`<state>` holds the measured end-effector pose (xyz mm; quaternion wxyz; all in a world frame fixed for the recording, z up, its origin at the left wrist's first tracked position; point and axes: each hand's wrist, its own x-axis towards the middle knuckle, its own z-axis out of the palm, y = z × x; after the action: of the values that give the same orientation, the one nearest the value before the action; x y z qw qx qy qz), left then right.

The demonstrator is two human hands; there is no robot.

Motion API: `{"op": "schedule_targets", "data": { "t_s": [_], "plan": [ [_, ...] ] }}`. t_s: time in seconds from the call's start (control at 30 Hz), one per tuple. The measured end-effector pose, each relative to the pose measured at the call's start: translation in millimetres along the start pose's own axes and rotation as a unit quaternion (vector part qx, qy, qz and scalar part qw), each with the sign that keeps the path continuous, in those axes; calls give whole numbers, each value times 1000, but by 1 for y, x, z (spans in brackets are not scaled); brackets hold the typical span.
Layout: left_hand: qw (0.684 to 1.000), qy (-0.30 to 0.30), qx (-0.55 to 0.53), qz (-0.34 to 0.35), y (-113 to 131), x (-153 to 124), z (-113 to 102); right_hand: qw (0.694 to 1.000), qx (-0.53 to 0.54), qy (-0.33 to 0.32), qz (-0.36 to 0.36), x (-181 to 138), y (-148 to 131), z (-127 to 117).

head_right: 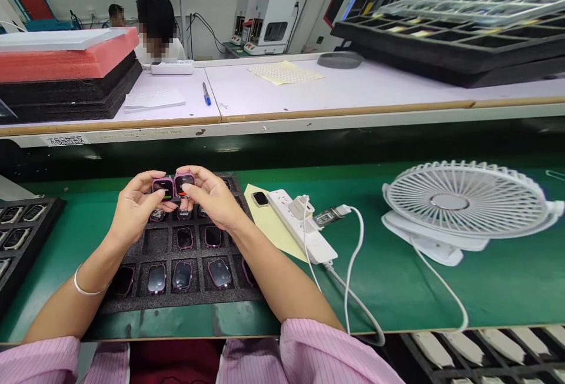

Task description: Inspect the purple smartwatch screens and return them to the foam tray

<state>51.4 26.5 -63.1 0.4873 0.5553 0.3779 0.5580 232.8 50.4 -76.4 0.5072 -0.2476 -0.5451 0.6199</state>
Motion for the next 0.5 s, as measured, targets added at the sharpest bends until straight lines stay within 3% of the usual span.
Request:
{"op": "schedule_targets", "data": {
  "t_s": [0.5],
  "plan": [
    [1000,-5,13,-26,-1,2,-3,1000,9,-4,12,2,0,-1]
  ]
}}
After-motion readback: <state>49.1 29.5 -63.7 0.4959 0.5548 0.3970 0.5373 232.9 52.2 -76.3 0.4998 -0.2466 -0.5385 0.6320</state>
